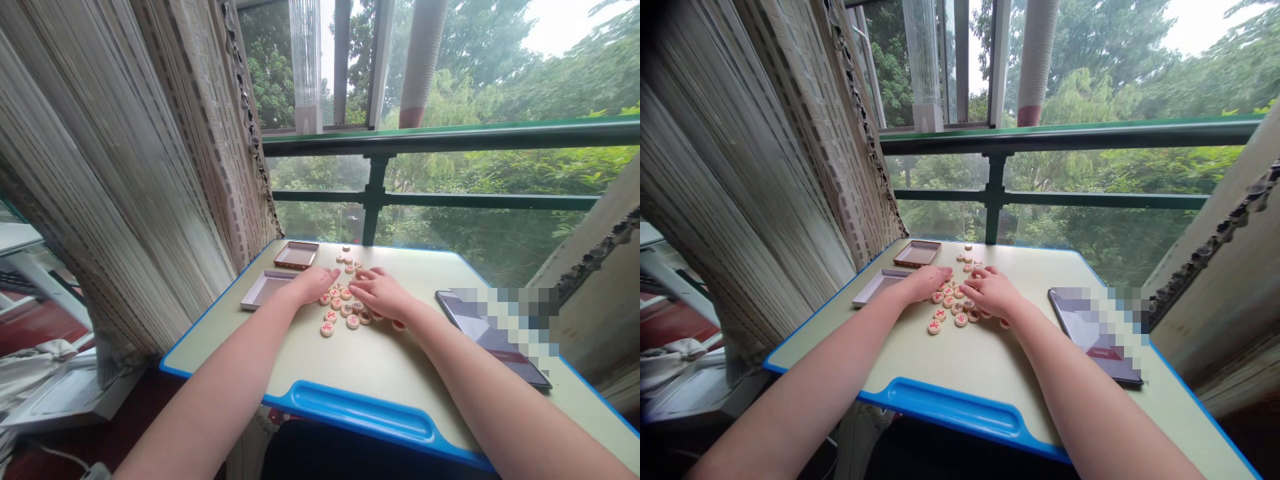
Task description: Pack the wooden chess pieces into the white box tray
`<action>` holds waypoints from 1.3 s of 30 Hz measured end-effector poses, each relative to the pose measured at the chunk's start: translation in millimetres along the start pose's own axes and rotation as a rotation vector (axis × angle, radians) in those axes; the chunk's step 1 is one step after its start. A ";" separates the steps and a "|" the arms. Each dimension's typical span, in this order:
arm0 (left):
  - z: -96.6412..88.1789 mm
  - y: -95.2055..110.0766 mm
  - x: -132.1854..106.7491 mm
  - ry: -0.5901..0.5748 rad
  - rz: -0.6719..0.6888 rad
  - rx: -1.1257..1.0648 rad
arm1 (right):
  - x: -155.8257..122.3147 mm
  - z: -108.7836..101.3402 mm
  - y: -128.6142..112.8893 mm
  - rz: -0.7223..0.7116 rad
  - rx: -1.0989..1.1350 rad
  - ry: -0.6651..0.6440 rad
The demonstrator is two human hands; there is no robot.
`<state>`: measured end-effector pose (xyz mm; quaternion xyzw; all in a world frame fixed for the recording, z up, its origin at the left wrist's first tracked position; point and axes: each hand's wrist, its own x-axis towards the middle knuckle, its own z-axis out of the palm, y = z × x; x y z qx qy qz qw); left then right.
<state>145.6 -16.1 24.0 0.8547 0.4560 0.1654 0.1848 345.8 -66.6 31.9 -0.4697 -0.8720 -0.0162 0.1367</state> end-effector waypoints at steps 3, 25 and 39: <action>0.8 -0.5 1.4 0.017 0.005 -0.015 | 0.2 -0.8 -2.3 0.020 0.018 0.019; 1.5 0.7 -0.9 0.016 -0.006 0.084 | -3.3 2.7 4.5 0.056 0.130 0.058; -10.5 -9.9 0.4 0.025 -0.039 -0.034 | -15.4 -2.6 -55.9 -0.194 0.205 0.020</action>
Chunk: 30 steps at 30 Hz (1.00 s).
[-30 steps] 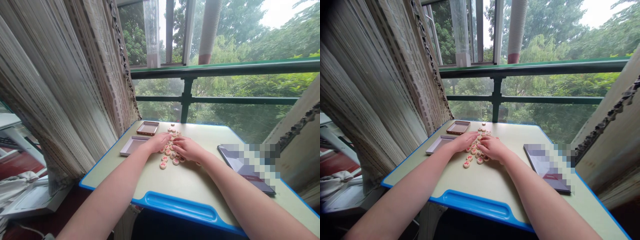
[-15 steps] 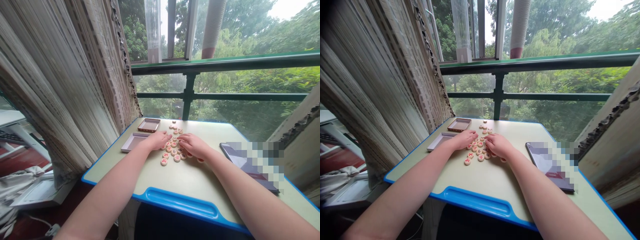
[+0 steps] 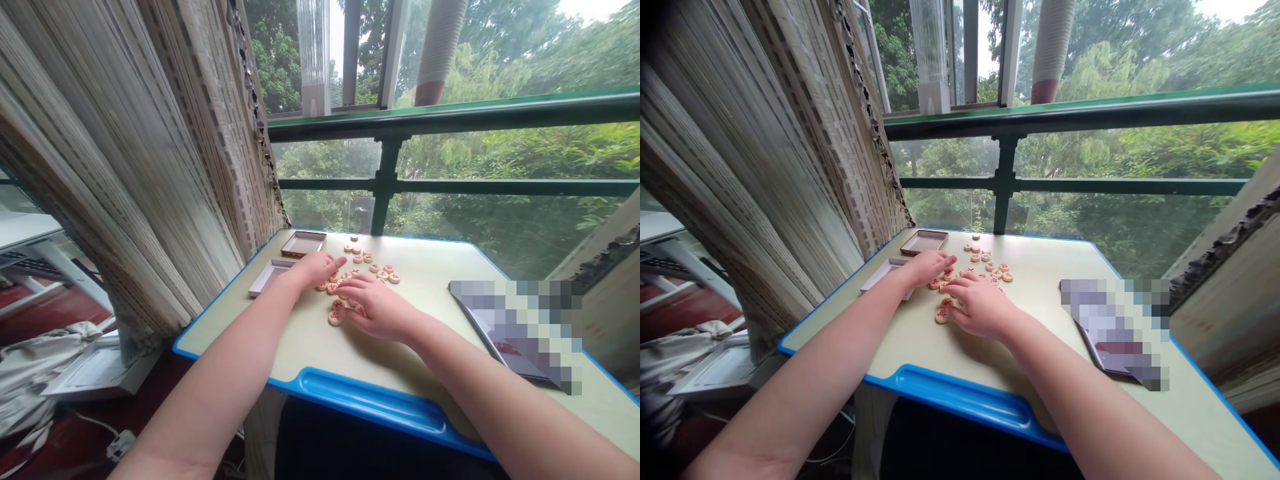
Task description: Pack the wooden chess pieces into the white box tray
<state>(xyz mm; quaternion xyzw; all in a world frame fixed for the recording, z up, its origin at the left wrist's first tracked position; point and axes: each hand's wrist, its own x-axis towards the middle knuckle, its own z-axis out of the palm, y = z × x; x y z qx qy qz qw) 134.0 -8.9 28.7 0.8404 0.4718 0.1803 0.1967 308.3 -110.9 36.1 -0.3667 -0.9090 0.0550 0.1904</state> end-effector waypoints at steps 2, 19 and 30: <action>1.0 -0.5 0.7 0.017 0.035 0.079 | 0.4 3.6 1.1 -0.003 0.009 -0.026; 6.8 -11.2 6.1 0.061 -0.065 0.111 | 3.2 5.0 24.5 0.304 -0.196 0.065; 9.6 -10.0 6.8 0.145 -0.048 0.076 | 2.4 3.7 32.0 0.356 -0.213 0.081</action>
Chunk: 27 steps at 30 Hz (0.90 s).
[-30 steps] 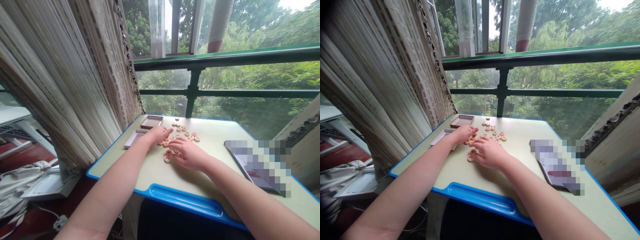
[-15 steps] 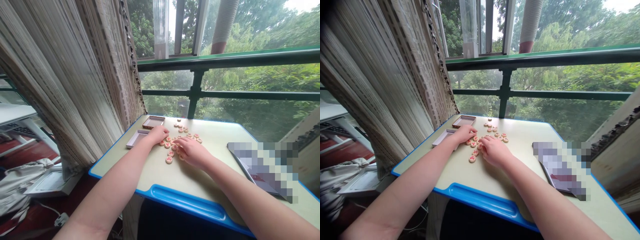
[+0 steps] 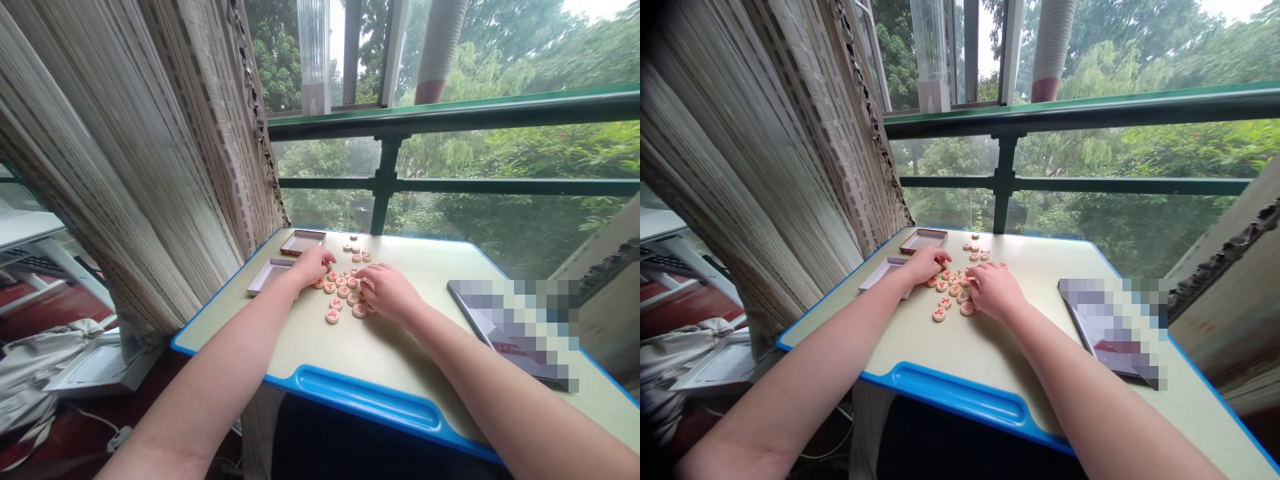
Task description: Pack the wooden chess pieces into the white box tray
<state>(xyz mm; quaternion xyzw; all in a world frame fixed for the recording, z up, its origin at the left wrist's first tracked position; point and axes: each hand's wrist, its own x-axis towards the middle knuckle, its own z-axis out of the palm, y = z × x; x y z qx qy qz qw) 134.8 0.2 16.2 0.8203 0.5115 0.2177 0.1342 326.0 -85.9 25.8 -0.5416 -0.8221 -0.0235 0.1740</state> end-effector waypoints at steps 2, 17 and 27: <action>-0.5 -0.5 0.3 -0.008 -0.004 0.019 | -0.2 0.1 -0.4 -0.016 0.014 0.007; 0.9 -2.5 -2.1 -0.029 0.018 0.040 | -1.0 0.3 -1.9 -0.078 -0.006 0.004; -8.7 9.0 -6.9 0.106 -0.066 0.190 | 1.4 -5.8 4.3 0.173 -0.058 0.022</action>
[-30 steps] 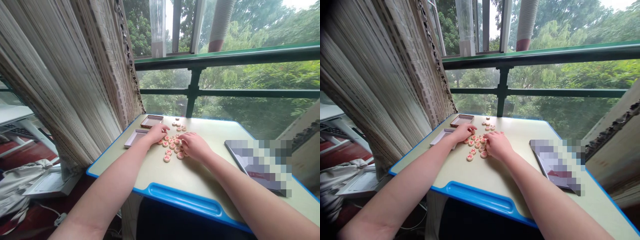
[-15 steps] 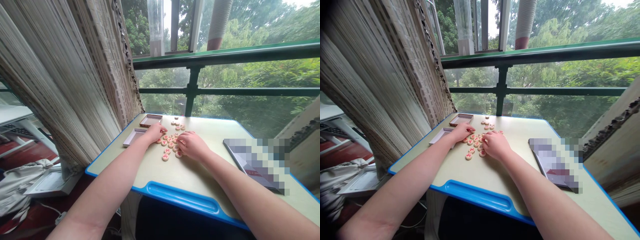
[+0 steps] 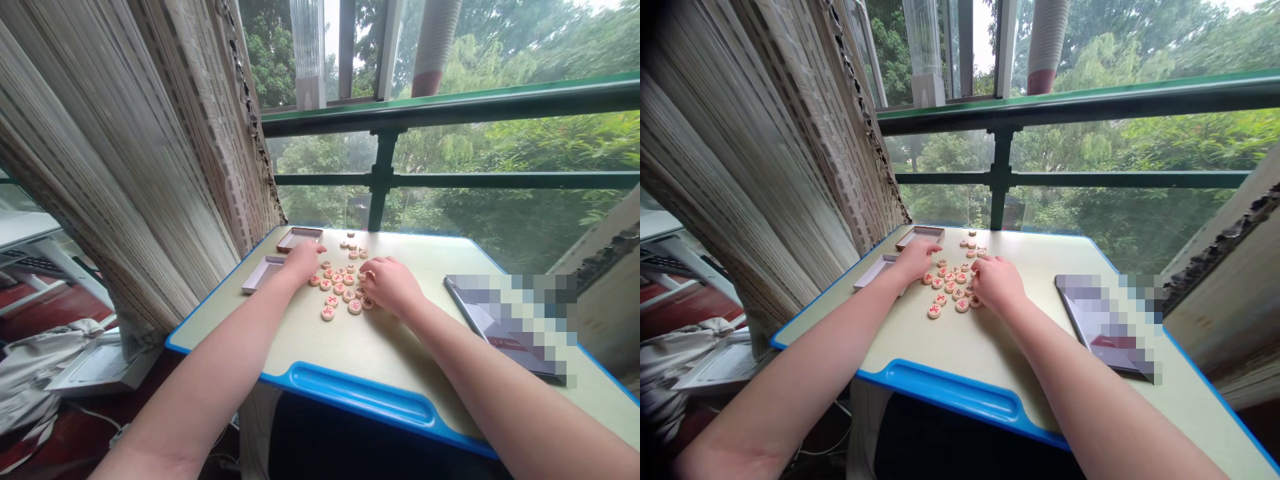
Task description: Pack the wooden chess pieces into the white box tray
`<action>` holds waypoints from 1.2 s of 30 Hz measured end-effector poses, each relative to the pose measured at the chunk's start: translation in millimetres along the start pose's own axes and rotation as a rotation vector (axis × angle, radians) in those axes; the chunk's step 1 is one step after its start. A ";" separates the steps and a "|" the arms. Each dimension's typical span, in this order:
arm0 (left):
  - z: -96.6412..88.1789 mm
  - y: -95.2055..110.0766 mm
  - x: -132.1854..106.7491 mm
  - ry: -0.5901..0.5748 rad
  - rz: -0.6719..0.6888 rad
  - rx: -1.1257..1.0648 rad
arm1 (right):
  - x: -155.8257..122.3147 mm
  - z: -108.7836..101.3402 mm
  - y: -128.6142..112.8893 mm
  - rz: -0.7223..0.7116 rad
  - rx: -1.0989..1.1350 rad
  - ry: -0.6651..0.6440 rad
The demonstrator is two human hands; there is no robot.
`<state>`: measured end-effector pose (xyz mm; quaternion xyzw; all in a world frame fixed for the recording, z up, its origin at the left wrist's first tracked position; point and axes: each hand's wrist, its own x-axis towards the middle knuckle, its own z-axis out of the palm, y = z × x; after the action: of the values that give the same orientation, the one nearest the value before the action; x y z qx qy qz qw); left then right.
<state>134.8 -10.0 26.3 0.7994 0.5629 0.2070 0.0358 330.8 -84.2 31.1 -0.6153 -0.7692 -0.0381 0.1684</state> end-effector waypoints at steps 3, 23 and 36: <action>-12.5 2.4 -3.5 0.095 -0.163 0.201 | 2.6 0.8 7.4 0.101 -0.005 0.038; -5.8 12.8 -14.0 -0.161 0.215 -0.135 | 6.1 8.8 18.2 0.163 0.086 -0.001; -30.1 5.1 -19.4 -0.171 0.050 0.198 | 7.2 9.2 20.5 0.148 0.081 -0.009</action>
<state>122.8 -34.9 49.6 0.8277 0.5551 0.0824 -0.0004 347.2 -70.1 21.6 -0.6633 -0.7232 0.0083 0.1923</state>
